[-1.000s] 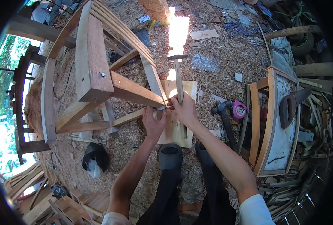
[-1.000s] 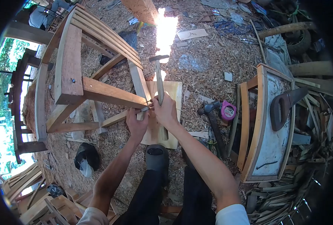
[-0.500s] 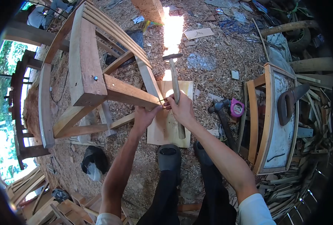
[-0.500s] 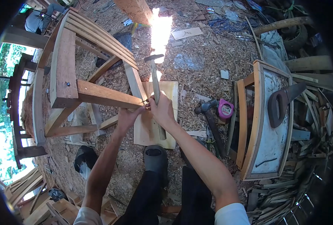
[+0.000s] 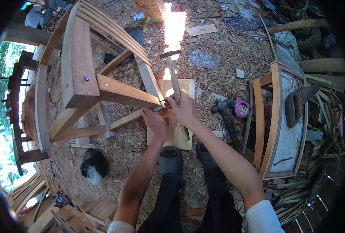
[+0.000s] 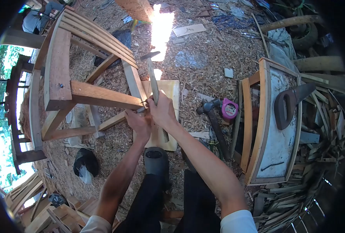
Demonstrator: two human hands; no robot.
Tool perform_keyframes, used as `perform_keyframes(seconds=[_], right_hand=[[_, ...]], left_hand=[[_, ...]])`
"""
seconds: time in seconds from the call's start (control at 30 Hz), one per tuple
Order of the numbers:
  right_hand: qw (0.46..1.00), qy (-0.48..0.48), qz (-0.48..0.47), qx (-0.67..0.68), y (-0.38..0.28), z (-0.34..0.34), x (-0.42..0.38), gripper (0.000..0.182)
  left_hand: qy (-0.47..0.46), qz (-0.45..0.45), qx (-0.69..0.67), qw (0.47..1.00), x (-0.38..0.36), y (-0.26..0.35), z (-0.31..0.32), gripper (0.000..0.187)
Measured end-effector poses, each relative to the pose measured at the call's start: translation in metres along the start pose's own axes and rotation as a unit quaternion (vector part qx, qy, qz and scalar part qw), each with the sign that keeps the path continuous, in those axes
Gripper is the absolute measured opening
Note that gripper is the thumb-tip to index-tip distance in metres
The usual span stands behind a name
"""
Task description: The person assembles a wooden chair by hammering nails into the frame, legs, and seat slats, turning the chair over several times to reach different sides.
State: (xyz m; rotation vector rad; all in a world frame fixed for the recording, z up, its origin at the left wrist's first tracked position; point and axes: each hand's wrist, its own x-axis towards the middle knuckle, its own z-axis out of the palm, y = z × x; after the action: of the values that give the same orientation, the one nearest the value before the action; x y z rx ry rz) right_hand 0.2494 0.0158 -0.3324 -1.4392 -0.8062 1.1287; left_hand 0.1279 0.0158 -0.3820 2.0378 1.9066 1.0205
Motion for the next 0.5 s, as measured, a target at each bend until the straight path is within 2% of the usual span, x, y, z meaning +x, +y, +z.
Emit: perform_keyframes(seconds=[0.07,0.23,0.5], right_hand=[[0.999,0.0,0.003,-0.044,-0.004,-0.006,-0.003,0.014],[0.998,-0.019,0.052,-0.028,0.005,-0.006,0.0,0.014],[0.998,-0.019,0.03,-0.045,0.006,-0.001,0.0,0.015]], left_hand=[[0.013,-0.004,0.019,1.0,-0.002,0.0,0.003,0.056],[0.025,-0.017,0.002,1.0,-0.003,0.008,0.001,0.054],[0.008,0.011,-0.007,1.0,0.001,0.01,-0.005,0.053]])
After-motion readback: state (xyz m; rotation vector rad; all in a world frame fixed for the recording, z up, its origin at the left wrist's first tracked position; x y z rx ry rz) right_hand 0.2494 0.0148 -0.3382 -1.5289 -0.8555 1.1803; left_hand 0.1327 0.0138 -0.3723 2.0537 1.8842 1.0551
